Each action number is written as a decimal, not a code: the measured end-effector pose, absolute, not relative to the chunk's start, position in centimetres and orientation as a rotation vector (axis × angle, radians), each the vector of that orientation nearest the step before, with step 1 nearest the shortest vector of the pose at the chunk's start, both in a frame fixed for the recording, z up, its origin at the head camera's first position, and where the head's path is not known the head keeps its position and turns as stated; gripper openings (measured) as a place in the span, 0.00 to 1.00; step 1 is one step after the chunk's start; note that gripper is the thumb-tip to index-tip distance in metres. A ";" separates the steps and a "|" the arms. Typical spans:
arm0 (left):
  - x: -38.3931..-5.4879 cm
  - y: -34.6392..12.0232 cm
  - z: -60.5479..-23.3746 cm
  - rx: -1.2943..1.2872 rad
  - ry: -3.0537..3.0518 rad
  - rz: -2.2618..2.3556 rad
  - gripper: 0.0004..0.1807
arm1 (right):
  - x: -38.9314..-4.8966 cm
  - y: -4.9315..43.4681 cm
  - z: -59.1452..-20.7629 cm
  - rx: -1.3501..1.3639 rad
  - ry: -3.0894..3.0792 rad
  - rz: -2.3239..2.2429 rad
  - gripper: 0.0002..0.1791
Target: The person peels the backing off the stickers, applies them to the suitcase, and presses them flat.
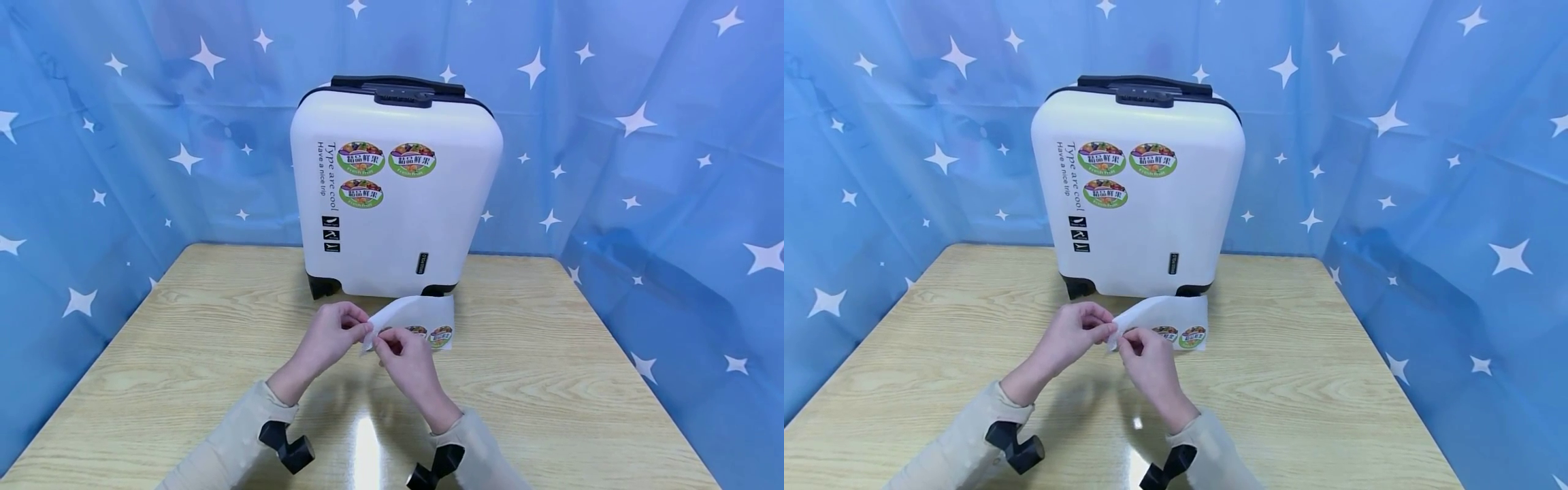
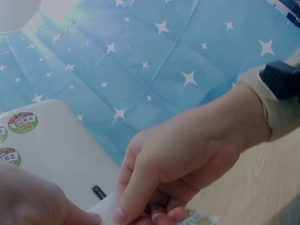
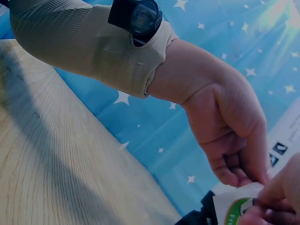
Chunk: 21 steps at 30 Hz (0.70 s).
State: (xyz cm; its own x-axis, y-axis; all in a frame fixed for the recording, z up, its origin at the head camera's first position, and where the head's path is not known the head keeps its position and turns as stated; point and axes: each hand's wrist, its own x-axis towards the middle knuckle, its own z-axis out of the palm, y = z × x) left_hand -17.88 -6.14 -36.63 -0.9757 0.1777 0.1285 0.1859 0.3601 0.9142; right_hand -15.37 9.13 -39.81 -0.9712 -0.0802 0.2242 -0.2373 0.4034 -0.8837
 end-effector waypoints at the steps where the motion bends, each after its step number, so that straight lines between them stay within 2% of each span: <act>1: -18.0 -6.2 -36.7 -0.356 -2.588 -1.732 0.02 | -15.4 9.2 -39.9 0.284 -2.508 1.615 0.06; 15: -18.6 -7.7 -37.6 -0.357 -2.660 -1.627 0.04 | -15.1 10.5 -40.5 0.300 -2.484 1.648 0.04; 21: -18.8 -8.4 -38.1 -0.385 -2.702 -1.613 0.04 | -13.4 10.4 -37.5 0.324 -2.466 1.656 0.03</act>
State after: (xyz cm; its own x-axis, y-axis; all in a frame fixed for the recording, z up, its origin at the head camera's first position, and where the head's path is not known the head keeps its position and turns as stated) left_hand -18.78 -8.36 -38.11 -0.9700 0.2216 0.0996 0.1928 0.4529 0.8704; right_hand -13.43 10.36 -37.46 -0.9648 -0.0928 0.2459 -0.2628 0.3659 -0.8928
